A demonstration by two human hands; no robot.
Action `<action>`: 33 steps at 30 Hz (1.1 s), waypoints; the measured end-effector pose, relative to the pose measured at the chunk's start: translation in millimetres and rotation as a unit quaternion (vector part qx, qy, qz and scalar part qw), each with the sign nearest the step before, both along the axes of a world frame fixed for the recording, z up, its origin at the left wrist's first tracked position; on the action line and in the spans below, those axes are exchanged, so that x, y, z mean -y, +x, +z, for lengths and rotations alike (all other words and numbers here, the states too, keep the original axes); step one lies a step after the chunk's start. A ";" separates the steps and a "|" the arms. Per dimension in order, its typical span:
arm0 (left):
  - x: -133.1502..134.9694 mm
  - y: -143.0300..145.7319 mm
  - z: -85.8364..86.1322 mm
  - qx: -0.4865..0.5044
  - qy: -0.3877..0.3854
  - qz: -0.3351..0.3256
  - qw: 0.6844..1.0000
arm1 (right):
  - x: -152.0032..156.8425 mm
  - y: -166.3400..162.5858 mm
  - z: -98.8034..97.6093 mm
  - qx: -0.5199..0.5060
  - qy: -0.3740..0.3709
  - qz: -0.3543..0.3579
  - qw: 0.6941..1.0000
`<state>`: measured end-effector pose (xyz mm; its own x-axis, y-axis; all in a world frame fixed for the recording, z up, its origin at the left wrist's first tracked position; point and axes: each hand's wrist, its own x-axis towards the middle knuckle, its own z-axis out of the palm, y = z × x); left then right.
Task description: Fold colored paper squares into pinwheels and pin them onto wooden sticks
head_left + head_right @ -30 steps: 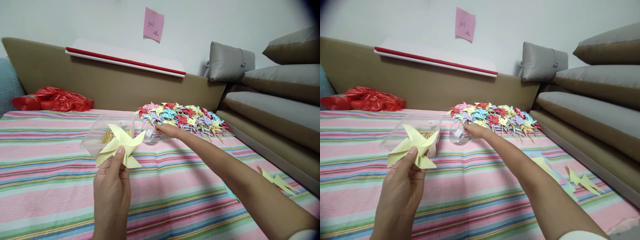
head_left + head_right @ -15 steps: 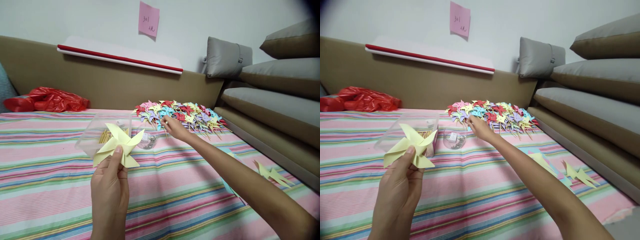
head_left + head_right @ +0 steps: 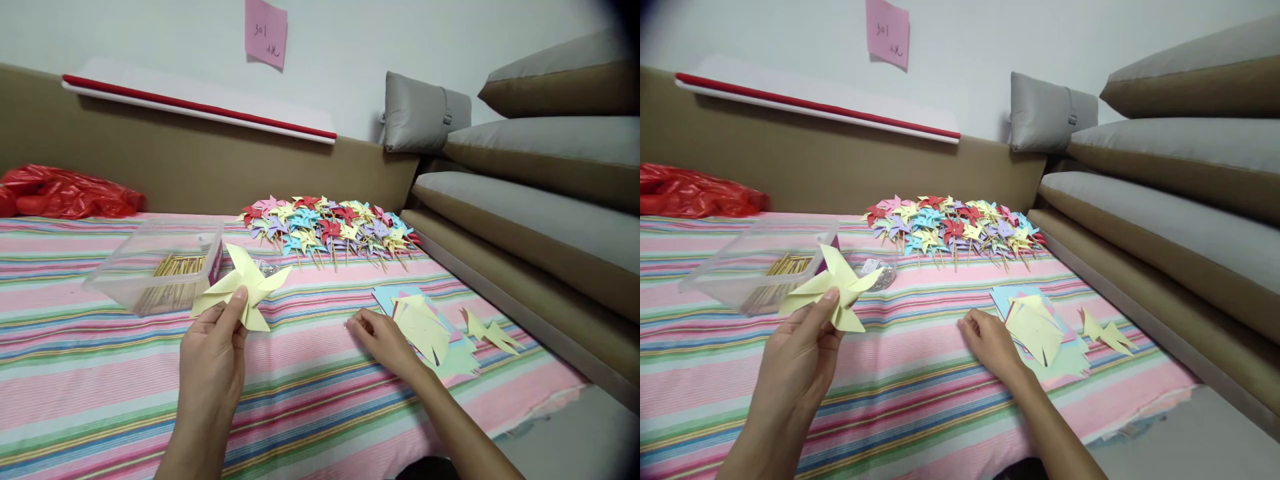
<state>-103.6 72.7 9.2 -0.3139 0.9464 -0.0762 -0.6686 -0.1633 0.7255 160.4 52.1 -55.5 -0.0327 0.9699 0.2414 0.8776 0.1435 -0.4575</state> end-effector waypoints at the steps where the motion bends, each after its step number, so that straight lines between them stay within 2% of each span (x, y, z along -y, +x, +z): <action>1: 0.6 4.0 -1.8 -0.005 -0.002 -0.007 1.000 | 1.4 4.0 0.6 -0.015 0.009 0.004 1.000; 4: 1.5 12.2 -9.1 -0.024 -0.015 -0.020 0.999 | 6.8 16.3 -1.1 -0.048 0.035 0.024 0.998; 7: 2.6 17.5 -18.0 -0.044 -0.032 -0.038 0.998 | 9.0 21.6 -8.6 -0.067 0.041 0.079 0.994; 11: 5.6 23.8 -26.6 -0.061 -0.042 -0.064 0.995 | 0.9 20.6 -18.9 -0.067 0.076 0.161 0.982; 14: 7.5 27.0 -28.9 -0.067 -0.048 -0.077 0.994 | -8.7 21.7 -21.4 -0.060 0.073 0.188 0.978; 23: 8.7 26.6 -27.8 -0.074 -0.049 -0.082 0.993 | -12.4 32.0 -17.5 -0.057 0.025 0.169 0.984; 29: 9.8 24.8 -26.3 -0.076 -0.045 -0.083 0.993 | -13.8 35.0 -14.5 -0.069 -0.004 0.213 0.974; 33: 10.9 24.4 -25.0 -0.068 -0.042 -0.080 0.994 | -15.7 35.9 -10.7 -0.079 -0.006 0.204 0.976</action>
<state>-79.2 61.8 -15.8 -0.1724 0.9772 -0.1239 -0.5760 0.0020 0.8174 196.3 67.8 -66.2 -0.3805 0.8862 0.2643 0.6666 0.4609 -0.5858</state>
